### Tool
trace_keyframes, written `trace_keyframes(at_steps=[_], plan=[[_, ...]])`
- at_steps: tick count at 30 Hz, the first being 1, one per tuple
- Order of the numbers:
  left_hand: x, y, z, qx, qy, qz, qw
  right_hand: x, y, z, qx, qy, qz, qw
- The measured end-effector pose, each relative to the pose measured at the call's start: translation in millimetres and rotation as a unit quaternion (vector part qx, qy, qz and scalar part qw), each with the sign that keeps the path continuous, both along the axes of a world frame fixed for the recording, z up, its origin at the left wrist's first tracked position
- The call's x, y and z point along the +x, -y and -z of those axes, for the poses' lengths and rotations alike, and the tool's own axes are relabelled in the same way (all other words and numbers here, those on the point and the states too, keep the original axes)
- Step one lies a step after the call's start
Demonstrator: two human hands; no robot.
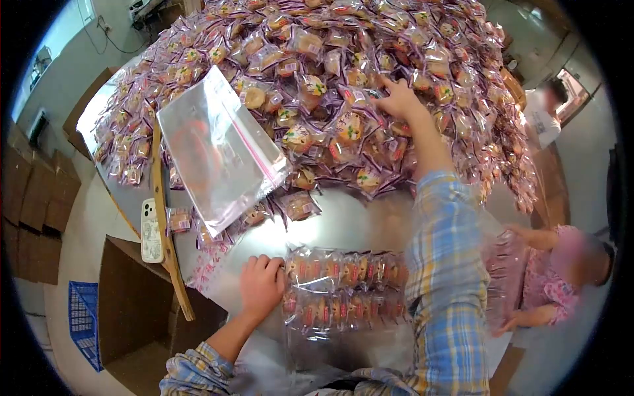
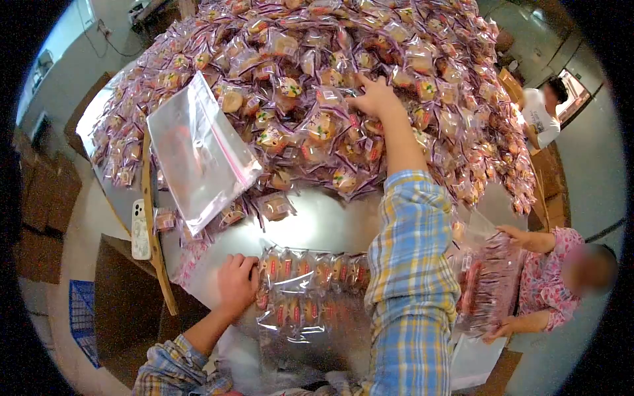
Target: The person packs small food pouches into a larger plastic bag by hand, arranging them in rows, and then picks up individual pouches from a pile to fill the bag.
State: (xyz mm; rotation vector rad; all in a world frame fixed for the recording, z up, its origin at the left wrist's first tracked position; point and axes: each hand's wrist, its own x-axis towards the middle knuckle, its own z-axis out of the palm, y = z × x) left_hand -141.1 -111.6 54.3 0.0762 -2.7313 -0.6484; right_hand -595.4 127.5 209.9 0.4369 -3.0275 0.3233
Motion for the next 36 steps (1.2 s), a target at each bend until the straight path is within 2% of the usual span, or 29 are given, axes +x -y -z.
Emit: trace_keyframes(at_steps=[2,5,8,9,13,14,16,18,19,22,26,29,32,36], plan=[[-1.0,0.3,3.9,0.003,-0.007,-0.002,1.000,21.6,-4.7,14.0,-0.021,0.007,0.002,1.000],[-0.8,-0.2,2.6,0.002,-0.012,-0.005,1.000,57.0,-5.8,40.8,0.043,-0.065,0.026,0.997],[-0.9,-0.4,1.1,-0.007,-0.006,-0.006,1.000,69.7,-5.1,45.5,0.079,-0.075,0.035,0.993],[-0.4,-0.7,2.0,-0.005,-0.008,-0.005,1.000,75.9,-0.6,34.9,0.110,-0.050,0.037,0.992],[-0.9,-0.8,3.4,-0.002,-0.029,-0.005,1.000,81.9,-0.5,3.0,0.059,-0.014,-0.019,0.998],[-1.1,-1.1,4.1,0.000,-0.035,-0.007,0.999,99.0,9.9,-25.2,0.118,0.012,0.003,0.993],[-2.3,0.0,8.6,-0.003,-0.029,-0.010,1.000,103.7,9.4,-46.6,0.096,-0.008,0.000,0.995],[-1.9,-1.2,12.3,-0.004,-0.025,-0.009,1.000,104.6,15.1,-36.6,-0.050,-0.189,-0.029,0.980],[-1.6,-0.9,12.4,-0.005,-0.026,-0.007,1.000,112.9,24.3,-43.2,-0.109,-0.130,-0.045,0.984],[-4.1,-0.2,5.9,-0.018,-0.033,0.000,0.999,123.0,58.7,-5.7,-0.062,0.029,-0.042,0.997],[0.4,-1.7,3.4,-0.019,-0.018,0.000,1.000,141.7,81.3,72.4,0.030,0.025,-0.029,0.999],[-5.0,2.0,7.5,-0.001,-0.013,0.000,1.000,156.0,87.6,69.0,0.088,-0.004,-0.009,0.996],[-4.3,0.6,9.0,-0.007,-0.009,0.001,1.000,173.2,110.5,43.9,0.239,-0.037,0.038,0.969],[-4.7,1.4,8.4,-0.020,-0.009,-0.003,1.000,168.2,118.6,57.8,0.224,-0.085,-0.007,0.971]])
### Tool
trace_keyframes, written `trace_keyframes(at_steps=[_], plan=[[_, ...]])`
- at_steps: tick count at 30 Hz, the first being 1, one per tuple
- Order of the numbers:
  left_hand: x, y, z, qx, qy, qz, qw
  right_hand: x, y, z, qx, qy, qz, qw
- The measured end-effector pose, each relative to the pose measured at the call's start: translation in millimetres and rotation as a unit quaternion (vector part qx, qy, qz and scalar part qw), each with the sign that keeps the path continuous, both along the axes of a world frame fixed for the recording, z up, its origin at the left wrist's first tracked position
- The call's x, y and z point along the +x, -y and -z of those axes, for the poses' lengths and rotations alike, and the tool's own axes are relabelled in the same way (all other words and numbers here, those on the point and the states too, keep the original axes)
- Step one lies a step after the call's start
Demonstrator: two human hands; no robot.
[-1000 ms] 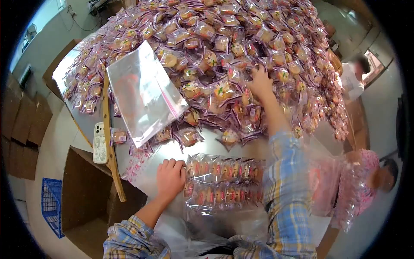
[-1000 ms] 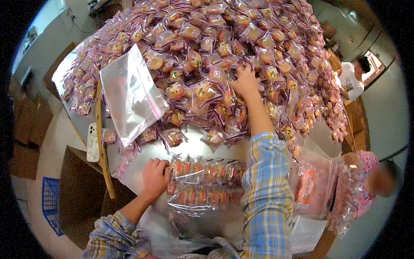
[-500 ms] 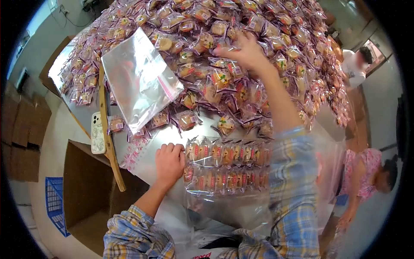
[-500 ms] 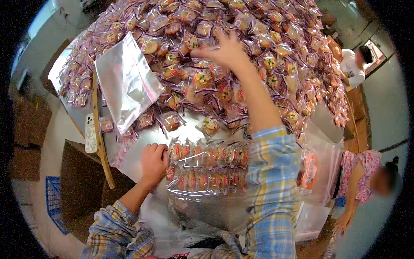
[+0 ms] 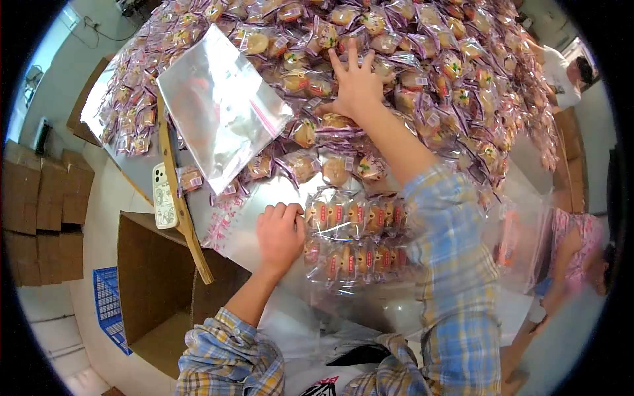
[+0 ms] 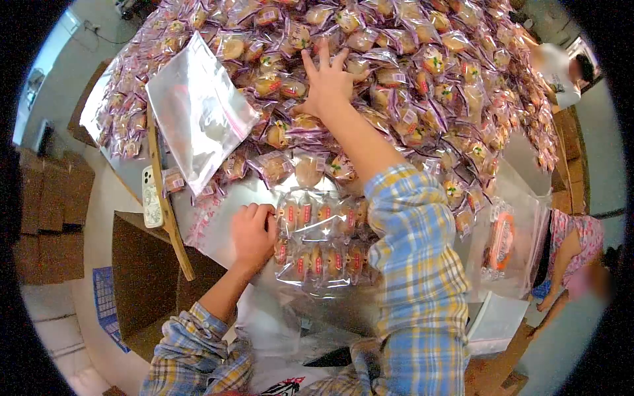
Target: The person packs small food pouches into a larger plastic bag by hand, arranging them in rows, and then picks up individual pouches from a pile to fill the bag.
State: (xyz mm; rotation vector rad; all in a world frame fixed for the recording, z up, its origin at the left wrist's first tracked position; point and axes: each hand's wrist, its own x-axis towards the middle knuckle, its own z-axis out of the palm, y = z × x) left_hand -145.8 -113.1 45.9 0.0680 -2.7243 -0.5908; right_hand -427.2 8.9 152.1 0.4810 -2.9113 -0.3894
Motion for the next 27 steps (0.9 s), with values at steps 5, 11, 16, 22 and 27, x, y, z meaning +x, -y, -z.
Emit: trace_keyframes(at_steps=[5,11,16,22,27], plan=[[0.4,-3.1,-1.9,0.015,0.001,-0.012,1.000,18.9,7.9,5.1,-0.005,-0.030,-0.077,0.997],[0.3,-3.1,-5.0,-0.002,0.018,-0.012,1.000,46.6,23.6,6.7,-0.028,-0.001,-0.028,0.999],[1.1,-1.6,-1.1,0.010,0.009,-0.007,1.000,50.0,3.0,-15.1,-0.087,0.006,0.015,0.996],[1.2,-1.2,0.4,0.018,0.024,0.002,1.000,14.3,-55.7,-50.2,-0.058,0.007,0.062,0.996],[0.4,-1.2,3.5,0.003,0.014,-0.007,1.000,28.1,-106.9,-40.7,-0.155,0.090,0.161,0.971]])
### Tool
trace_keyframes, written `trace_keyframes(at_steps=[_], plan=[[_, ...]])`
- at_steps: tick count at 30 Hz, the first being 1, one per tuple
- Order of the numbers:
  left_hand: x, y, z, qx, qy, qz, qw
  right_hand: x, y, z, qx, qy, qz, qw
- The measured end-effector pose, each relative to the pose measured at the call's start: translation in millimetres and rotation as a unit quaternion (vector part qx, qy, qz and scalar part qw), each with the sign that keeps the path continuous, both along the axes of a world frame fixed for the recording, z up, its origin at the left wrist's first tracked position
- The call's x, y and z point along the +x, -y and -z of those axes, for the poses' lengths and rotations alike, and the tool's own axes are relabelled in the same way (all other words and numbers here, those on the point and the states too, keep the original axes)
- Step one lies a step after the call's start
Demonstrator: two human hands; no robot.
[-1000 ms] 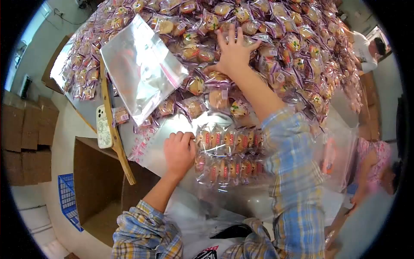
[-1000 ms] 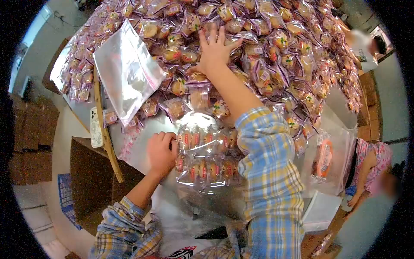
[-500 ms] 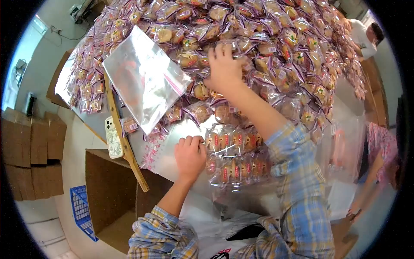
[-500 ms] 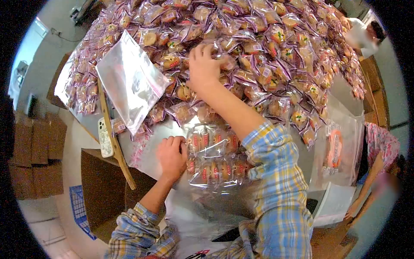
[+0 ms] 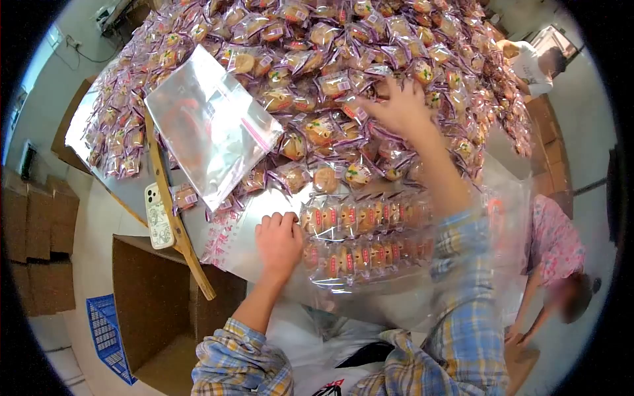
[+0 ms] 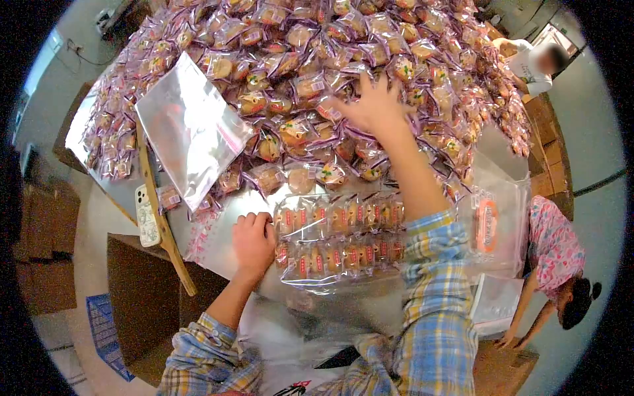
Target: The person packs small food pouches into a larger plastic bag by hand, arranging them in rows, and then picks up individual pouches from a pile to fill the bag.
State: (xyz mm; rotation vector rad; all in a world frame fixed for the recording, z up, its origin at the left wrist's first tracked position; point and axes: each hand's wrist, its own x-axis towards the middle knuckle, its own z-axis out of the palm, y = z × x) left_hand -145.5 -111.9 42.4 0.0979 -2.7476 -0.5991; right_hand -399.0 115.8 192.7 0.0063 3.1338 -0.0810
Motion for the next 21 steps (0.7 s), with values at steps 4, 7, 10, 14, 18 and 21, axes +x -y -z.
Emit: trace_keyframes(at_steps=[4,7,10,14,18,21], plan=[[-0.2,0.1,-5.6,-0.008,-0.010,0.005,1.000,13.4,18.3,23.6,0.016,0.142,-0.019,0.989],[3.2,-1.7,-8.8,-0.019,-0.005,0.006,1.000,9.7,22.7,25.3,0.023,0.167,-0.037,0.985],[0.8,-3.3,-6.9,-0.013,-0.012,0.009,1.000,13.2,16.7,23.8,0.070,0.154,-0.072,0.983],[-1.0,-2.2,-1.6,-0.002,-0.027,0.004,1.000,13.5,18.3,35.9,0.122,0.109,-0.113,0.980],[1.2,-2.6,-5.5,-0.011,-0.022,0.006,1.000,13.2,17.2,49.7,0.136,0.029,-0.184,0.973],[-0.2,-3.1,-4.6,-0.013,-0.034,0.008,0.999,20.1,10.7,55.4,0.148,-0.009,-0.235,0.961]])
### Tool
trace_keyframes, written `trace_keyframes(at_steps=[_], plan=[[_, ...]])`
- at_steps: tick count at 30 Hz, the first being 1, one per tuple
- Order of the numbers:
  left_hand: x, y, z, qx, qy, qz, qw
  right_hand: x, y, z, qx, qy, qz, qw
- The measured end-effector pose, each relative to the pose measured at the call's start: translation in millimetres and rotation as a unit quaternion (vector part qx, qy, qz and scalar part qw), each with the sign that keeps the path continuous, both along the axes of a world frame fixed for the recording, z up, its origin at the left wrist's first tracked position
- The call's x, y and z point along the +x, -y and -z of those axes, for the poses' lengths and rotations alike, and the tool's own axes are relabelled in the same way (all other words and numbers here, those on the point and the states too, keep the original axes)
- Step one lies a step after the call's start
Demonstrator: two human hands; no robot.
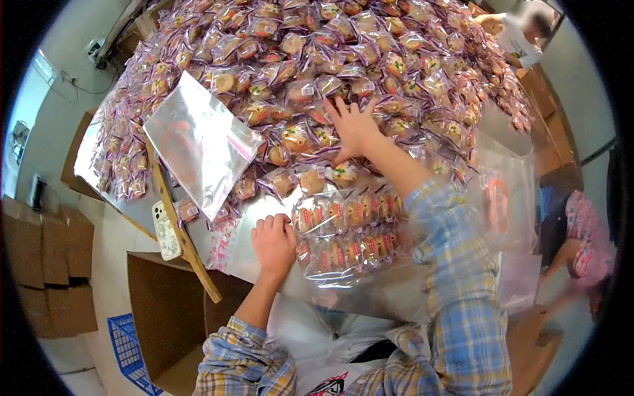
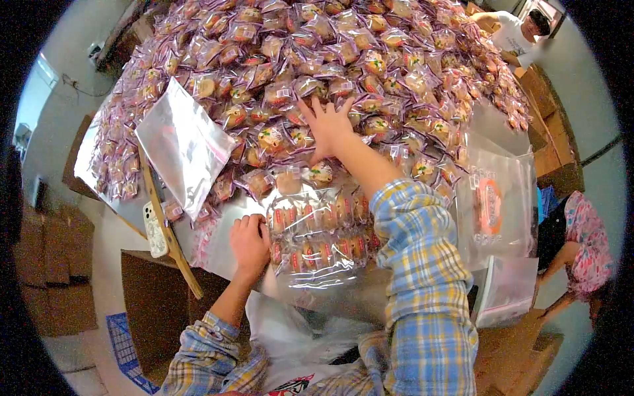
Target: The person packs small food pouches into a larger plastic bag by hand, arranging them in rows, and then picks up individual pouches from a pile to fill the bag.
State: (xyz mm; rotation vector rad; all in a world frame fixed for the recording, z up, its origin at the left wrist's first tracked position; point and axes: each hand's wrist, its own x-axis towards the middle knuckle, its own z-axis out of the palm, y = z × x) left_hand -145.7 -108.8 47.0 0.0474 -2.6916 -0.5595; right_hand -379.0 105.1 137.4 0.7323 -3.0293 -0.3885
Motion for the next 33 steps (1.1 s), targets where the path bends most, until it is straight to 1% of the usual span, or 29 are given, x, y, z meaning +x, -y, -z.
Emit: trace_keyframes(at_steps=[2,3,6,7,10,14,19,22,26,30,33], plan=[[0.8,-0.7,-3.5,-0.012,0.019,-0.004,1.000,5.4,0.5,-5.5,0.015,0.011,-0.015,1.000],[1.0,-1.2,-4.7,-0.018,0.030,-0.006,0.999,5.8,1.8,-3.9,0.012,-0.005,-0.018,1.000],[0.2,-1.8,2.6,-0.010,0.019,-0.008,1.000,0.7,6.3,-0.6,0.021,0.008,-0.003,1.000],[1.5,-2.5,4.4,-0.009,0.015,-0.006,1.000,2.6,7.4,0.2,0.017,-0.014,-0.001,1.000],[-1.0,-0.8,4.5,-0.009,-0.002,-0.001,1.000,0.1,13.7,2.0,-0.009,-0.017,0.031,0.999],[1.6,-2.5,-3.3,-0.016,0.009,-0.010,1.000,-4.8,21.2,-1.7,0.004,0.014,0.068,0.998],[-0.2,-1.0,2.5,-0.011,0.002,-0.005,1.000,-9.3,9.7,4.1,-0.010,-0.021,0.036,0.999],[1.9,-0.8,-0.1,-0.019,0.010,-0.010,1.000,-12.5,13.6,-1.0,0.002,0.027,0.039,0.999],[-0.2,-1.5,3.2,-0.020,0.000,-0.011,1.000,-12.2,14.4,10.2,-0.021,-0.019,0.036,0.999],[-0.7,0.6,8.4,-0.023,0.007,-0.010,1.000,-11.4,17.8,7.0,-0.009,-0.023,0.047,0.999],[-0.7,1.7,9.6,-0.010,0.005,-0.004,1.000,-17.2,24.4,5.9,0.004,0.017,0.059,0.998]])
